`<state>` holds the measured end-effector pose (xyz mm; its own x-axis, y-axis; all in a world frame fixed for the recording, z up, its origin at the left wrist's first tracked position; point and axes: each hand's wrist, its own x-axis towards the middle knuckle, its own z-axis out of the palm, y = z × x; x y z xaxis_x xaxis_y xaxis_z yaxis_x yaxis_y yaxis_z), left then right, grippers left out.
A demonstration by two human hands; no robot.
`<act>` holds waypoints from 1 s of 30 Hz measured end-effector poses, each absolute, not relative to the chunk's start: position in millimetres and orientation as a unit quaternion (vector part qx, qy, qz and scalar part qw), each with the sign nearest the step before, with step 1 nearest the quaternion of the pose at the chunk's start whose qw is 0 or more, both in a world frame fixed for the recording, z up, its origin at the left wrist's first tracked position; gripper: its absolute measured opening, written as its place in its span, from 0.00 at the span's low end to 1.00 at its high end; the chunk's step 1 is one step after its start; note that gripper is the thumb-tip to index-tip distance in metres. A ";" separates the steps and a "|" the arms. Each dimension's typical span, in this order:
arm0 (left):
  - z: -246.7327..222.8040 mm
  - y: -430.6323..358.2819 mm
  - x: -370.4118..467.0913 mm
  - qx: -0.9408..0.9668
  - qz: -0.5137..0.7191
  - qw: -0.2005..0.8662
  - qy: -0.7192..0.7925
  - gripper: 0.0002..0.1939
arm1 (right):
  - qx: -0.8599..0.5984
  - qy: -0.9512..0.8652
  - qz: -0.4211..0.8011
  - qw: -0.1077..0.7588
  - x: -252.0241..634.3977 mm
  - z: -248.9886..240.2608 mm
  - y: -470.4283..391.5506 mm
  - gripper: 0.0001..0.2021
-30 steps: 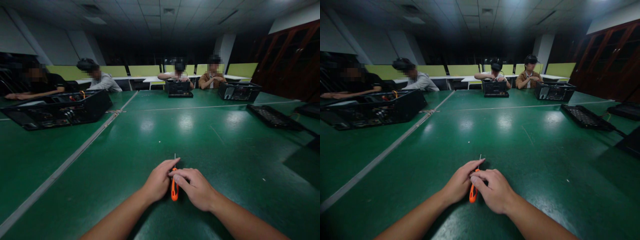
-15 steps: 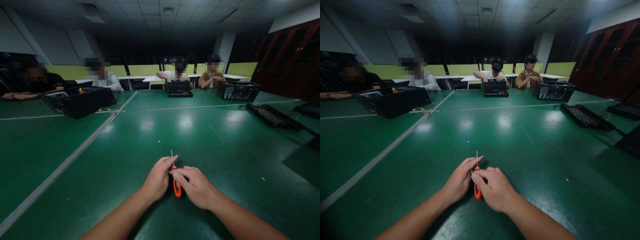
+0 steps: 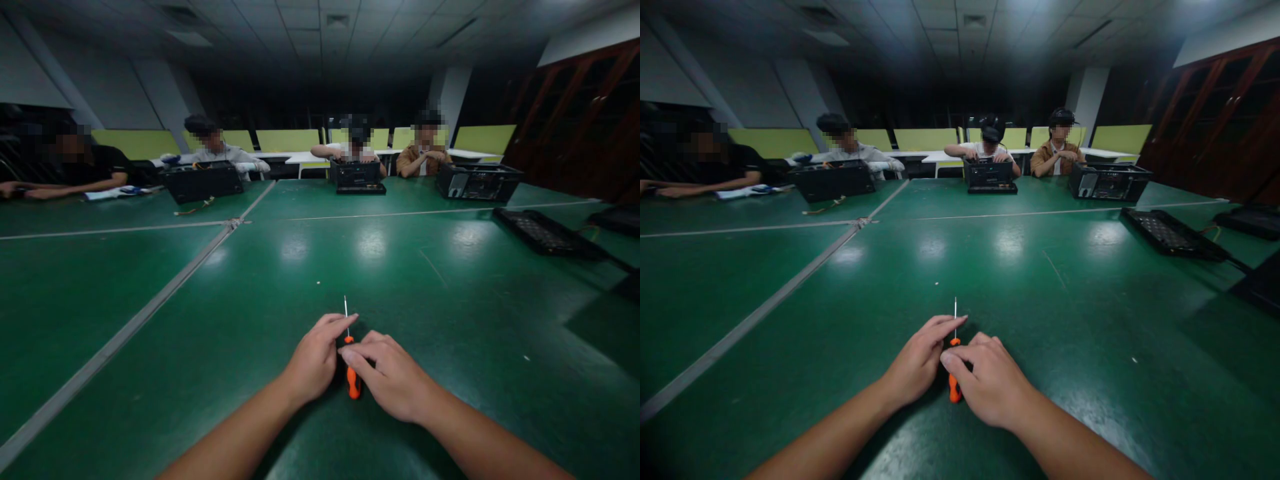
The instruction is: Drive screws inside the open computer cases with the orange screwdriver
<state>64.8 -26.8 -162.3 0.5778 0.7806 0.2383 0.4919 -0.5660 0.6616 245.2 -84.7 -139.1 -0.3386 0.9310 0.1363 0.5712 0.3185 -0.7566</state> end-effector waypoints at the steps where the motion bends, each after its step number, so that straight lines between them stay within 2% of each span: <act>1: -161.8 -27.1 64.9 0.844 0.274 0.272 0.373 0.30 | -0.499 -0.759 0.305 0.286 245.0 -139.4 -84.8 0.19; 11: -168.4 -22.0 63.4 0.862 0.183 0.263 0.393 0.33 | -0.490 -0.747 0.301 0.335 246.1 -140.2 -83.4 0.19; 20: -161.3 -26.6 64.7 0.839 0.299 0.265 0.370 0.30 | -0.508 -0.754 0.299 0.290 245.8 -144.0 -84.1 0.20; 30: -162.6 -23.6 66.0 0.857 0.173 0.265 0.407 0.30 | -0.499 -0.751 0.291 0.321 245.9 -142.7 -83.0 0.21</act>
<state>66.0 -23.6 -162.6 0.6096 0.7885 0.0811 0.6057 -0.5293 0.5941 245.9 -83.0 -142.7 -0.2968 0.9355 0.1918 0.5619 0.3335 -0.7570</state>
